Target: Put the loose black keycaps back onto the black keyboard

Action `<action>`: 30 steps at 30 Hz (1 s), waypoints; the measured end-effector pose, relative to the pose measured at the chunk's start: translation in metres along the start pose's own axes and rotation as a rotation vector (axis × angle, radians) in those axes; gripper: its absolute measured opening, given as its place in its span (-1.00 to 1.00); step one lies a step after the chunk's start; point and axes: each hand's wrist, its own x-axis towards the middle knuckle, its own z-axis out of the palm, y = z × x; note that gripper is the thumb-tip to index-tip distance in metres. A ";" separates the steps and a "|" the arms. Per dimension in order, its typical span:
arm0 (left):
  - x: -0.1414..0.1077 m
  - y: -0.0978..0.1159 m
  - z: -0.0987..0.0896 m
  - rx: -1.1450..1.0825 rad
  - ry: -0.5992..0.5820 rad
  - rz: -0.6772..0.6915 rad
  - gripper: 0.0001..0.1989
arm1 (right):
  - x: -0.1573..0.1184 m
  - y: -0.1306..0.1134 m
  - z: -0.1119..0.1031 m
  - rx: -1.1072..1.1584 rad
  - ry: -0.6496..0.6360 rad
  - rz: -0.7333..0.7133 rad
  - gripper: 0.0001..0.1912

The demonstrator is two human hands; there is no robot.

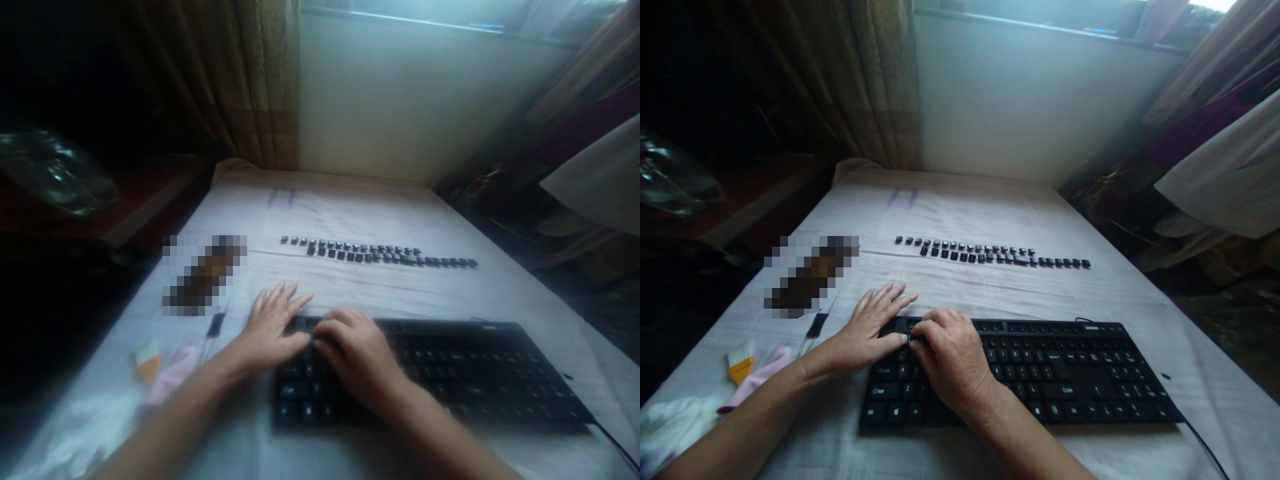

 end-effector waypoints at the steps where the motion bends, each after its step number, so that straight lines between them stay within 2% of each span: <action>1: 0.000 0.000 0.000 0.000 0.002 0.000 -0.33 | 0.000 0.000 -0.001 0.001 -0.008 -0.004 -0.93; 12: 0.000 0.007 -0.004 0.020 -0.026 -0.037 -0.33 | 0.001 -0.001 -0.001 -0.009 -0.025 0.009 -0.92; 16: 0.000 0.011 -0.007 0.025 -0.045 -0.055 -0.33 | 0.003 0.001 -0.004 0.061 -0.038 0.013 -0.92; 24: 0.001 0.012 -0.007 0.031 -0.055 -0.071 -0.33 | 0.012 -0.006 -0.006 0.093 -0.035 0.160 -0.91; 30: 0.001 0.010 -0.002 0.041 -0.015 -0.052 -0.30 | 0.012 -0.010 -0.003 0.063 -0.029 0.172 -0.90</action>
